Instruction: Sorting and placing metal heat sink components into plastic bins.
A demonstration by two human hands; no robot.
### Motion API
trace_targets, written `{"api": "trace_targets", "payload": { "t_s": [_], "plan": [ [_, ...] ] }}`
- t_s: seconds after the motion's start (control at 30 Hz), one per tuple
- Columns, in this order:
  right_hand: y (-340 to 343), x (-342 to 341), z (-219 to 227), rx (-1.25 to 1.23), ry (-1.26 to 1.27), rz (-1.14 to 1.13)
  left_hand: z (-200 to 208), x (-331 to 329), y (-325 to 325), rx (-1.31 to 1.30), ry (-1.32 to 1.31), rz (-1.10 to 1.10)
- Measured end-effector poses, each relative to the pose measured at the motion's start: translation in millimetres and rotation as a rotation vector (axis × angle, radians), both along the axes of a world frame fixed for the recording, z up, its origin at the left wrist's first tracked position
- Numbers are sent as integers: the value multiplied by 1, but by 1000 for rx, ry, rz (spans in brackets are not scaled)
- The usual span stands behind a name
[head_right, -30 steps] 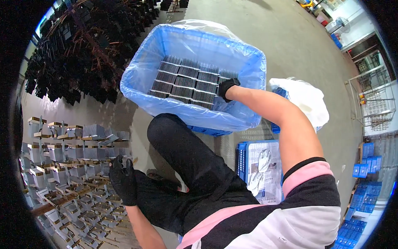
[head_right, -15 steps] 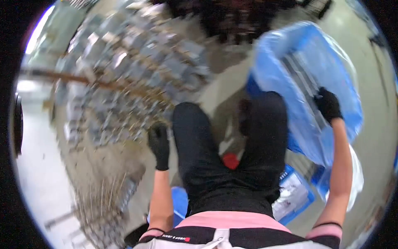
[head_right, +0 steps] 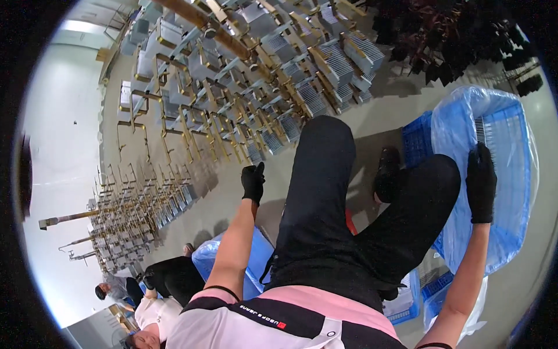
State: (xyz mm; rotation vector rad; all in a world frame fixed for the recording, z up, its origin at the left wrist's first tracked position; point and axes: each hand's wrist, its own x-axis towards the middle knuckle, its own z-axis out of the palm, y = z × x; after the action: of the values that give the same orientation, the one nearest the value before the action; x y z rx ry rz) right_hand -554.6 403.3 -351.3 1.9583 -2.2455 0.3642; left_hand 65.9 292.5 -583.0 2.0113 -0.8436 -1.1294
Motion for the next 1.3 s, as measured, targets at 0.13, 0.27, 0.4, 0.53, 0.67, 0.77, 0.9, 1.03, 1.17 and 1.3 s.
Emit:
{"api": "trace_targets", "payload": {
  "t_s": [0.13,0.27,0.4,0.53,0.67,0.77,0.9,1.03,1.17,1.3],
  "plan": [
    [-12,0,-11,26,-45,-56,-85,75,-1,42,-363,45],
    [-3,-7,-14,25,75,16,-108,98,-27,151,-610,-91],
    [-2,-15,-13,44,-52,-124,-102,82,-50,205,-599,-351],
    [0,-17,-13,36,33,-20,-107,86,-50,116,-664,-267],
    [-5,-14,-11,61,-16,-133,-120,80,-53,188,-728,-196],
    [-2,-15,-13,81,106,-75,-126,75,-57,337,-632,-189],
    [-6,-8,-11,63,61,-122,-128,77,-53,358,-394,-113],
    [-4,-18,-12,65,184,-6,-123,56,-40,-136,116,484],
    [-7,-2,1,3,-1,-83,-102,32,-2,-95,345,492],
    [-24,55,18,-176,-52,-95,-64,48,70,-7,569,296]
  ]
}}
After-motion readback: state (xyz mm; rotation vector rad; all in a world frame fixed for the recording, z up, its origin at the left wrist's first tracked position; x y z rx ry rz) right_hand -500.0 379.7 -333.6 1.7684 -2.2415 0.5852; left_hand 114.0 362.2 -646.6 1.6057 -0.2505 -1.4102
